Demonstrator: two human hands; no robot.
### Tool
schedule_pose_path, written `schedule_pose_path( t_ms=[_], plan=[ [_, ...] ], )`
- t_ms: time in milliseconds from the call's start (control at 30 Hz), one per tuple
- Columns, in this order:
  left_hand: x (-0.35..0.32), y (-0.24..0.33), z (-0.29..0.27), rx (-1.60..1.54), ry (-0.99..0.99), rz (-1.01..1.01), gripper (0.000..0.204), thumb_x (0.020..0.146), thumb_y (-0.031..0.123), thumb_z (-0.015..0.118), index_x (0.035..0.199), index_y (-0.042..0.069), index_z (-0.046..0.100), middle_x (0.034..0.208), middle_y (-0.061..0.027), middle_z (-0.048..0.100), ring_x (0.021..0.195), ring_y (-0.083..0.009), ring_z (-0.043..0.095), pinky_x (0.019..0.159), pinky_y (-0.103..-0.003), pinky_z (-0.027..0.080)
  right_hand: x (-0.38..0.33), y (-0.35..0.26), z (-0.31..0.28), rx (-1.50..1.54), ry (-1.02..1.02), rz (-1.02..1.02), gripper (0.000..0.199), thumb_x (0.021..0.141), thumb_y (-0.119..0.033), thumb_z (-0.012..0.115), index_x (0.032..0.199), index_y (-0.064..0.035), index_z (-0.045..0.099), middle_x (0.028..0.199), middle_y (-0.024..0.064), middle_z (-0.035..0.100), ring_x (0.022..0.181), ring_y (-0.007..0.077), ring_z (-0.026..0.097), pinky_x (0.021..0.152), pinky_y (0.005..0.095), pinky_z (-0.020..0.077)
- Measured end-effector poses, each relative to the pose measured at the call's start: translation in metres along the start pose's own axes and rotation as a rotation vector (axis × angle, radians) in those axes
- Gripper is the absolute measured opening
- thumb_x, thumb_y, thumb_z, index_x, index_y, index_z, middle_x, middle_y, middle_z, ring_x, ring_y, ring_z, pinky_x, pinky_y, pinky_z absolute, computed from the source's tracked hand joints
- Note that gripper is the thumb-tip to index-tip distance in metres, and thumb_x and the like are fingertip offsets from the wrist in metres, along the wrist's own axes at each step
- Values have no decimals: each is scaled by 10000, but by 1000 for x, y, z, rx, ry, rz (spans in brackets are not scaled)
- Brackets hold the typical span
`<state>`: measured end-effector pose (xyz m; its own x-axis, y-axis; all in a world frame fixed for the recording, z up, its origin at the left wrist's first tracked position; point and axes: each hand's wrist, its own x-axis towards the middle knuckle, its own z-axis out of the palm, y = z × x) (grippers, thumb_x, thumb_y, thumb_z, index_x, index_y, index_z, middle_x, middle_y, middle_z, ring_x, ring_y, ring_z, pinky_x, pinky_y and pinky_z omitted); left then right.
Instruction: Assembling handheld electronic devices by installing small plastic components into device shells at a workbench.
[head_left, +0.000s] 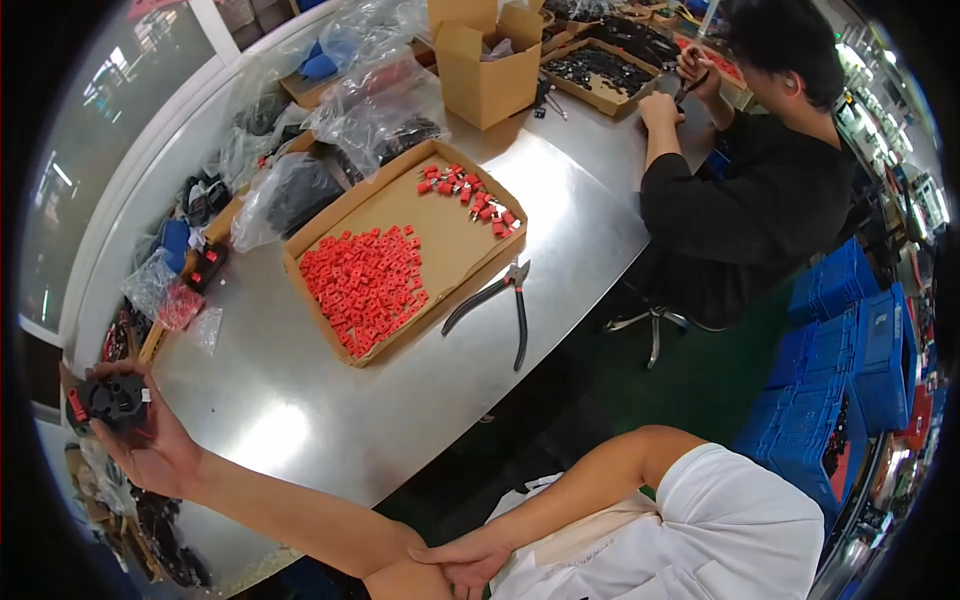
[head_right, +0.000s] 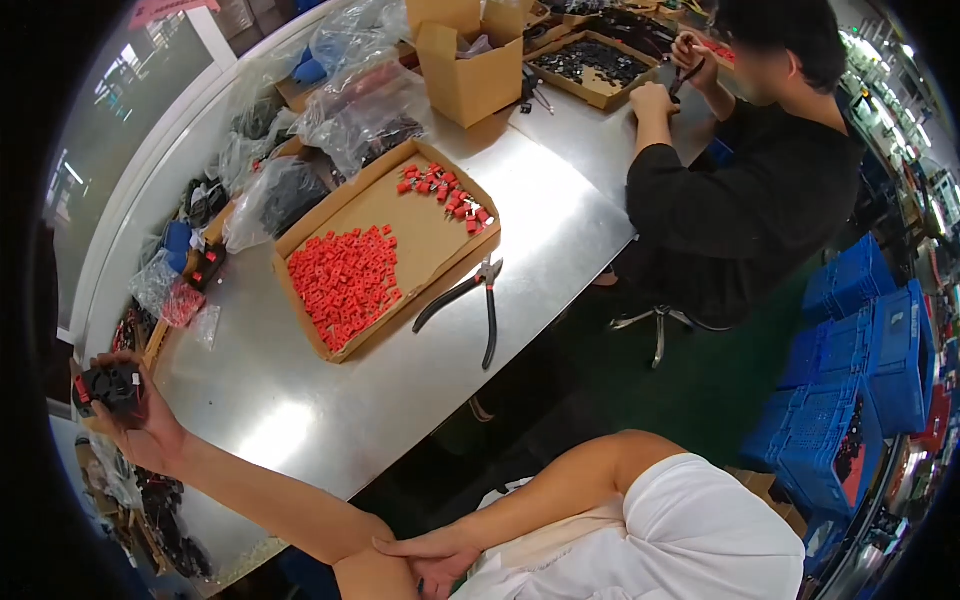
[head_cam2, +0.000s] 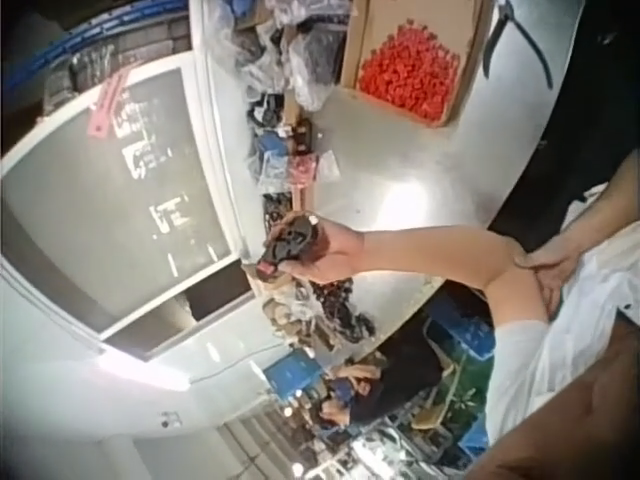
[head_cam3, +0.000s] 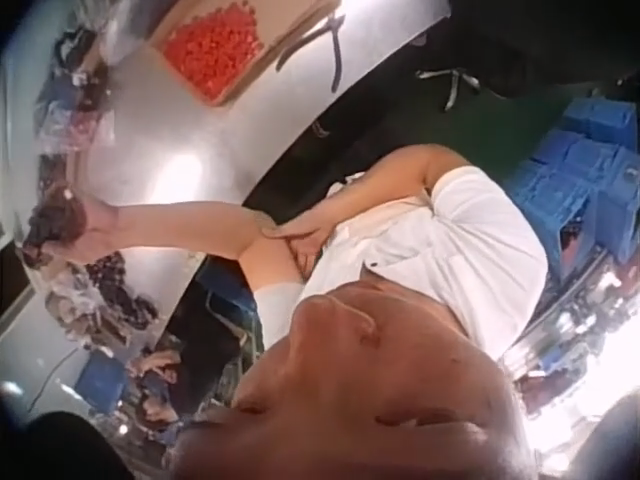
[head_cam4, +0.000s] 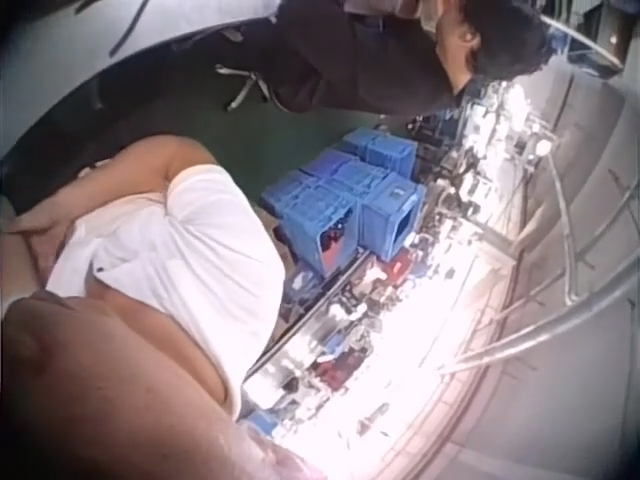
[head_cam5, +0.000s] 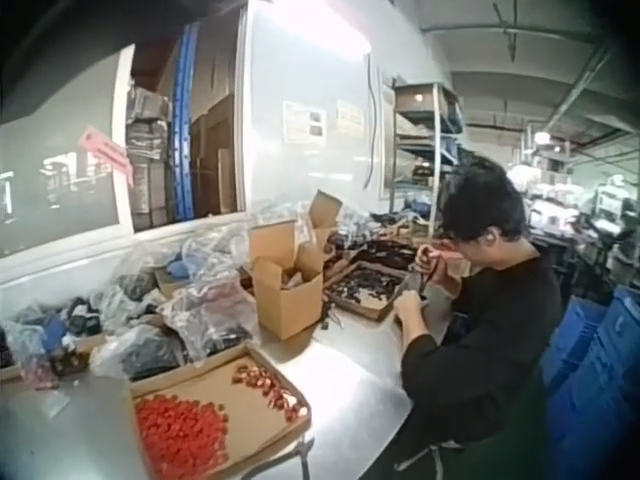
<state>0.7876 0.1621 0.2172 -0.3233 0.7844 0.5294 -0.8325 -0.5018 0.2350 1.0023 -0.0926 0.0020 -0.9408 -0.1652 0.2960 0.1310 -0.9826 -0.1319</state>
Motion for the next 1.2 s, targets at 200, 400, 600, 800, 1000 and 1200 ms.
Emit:
schedule_pose_path(
  t_ms=[200, 400, 600, 800, 1000, 1200],
  plan=[
    [-42, 1, -15, 121, 26, -110, 545, 924, 83, 651, 1418, -20, 445, 1370, -212, 515, 1269, -345, 494, 1101, -525, 386, 4, -32, -10, -359, 616, -149, 751, 999, -527, 554, 1551, -101, 272, 1502, 90, 455, 1381, 199, 432, 1140, 405, 362],
    [-121, -41, -39, -40, 309, -392, 547, 967, 186, 613, 1462, 55, 421, 1404, -159, 514, 1258, -306, 528, 1050, -509, 428, 22, -73, 5, -848, 697, -533, 733, 900, -277, 765, 1457, 15, 389, 1374, 115, 542, 1278, 186, 493, 1105, 329, 384],
    [-156, -43, -42, 609, 452, -342, 495, 933, 40, 629, 1396, 27, 454, 1317, -119, 575, 1139, -222, 592, 903, -392, 520, 18, -86, 35, -1053, 891, -391, 745, 888, -194, 771, 1481, 10, 369, 1368, 166, 566, 1264, 234, 551, 1084, 347, 424],
    [-183, -36, -57, 1541, -358, -654, 355, 754, 27, 748, 1093, 49, 644, 1242, -151, 579, 1111, -326, 605, 976, -370, 474, -41, -126, 97, -1509, 1045, -616, 402, 886, -117, 733, 1261, -24, 624, 1163, 159, 676, 1082, 305, 661, 930, 395, 522],
    [-193, -41, -58, 1680, -732, -774, 426, 702, -19, 749, 1114, 35, 654, 1316, -131, 587, 1170, -333, 594, 967, -386, 488, -70, -156, 44, -1974, 1454, -686, 337, 882, -61, 709, 1198, -11, 604, 1285, 157, 567, 1131, 301, 599, 901, 377, 516],
    [-233, -21, -36, 1559, -500, -476, 534, 706, 76, 835, 1195, 25, 628, 1370, -176, 521, 1198, -355, 551, 1000, -453, 458, -78, -158, 33, -1799, 1467, -504, 306, 877, -52, 713, 1154, -12, 589, 1145, 127, 605, 959, 298, 630, 855, 368, 523]
  ],
)
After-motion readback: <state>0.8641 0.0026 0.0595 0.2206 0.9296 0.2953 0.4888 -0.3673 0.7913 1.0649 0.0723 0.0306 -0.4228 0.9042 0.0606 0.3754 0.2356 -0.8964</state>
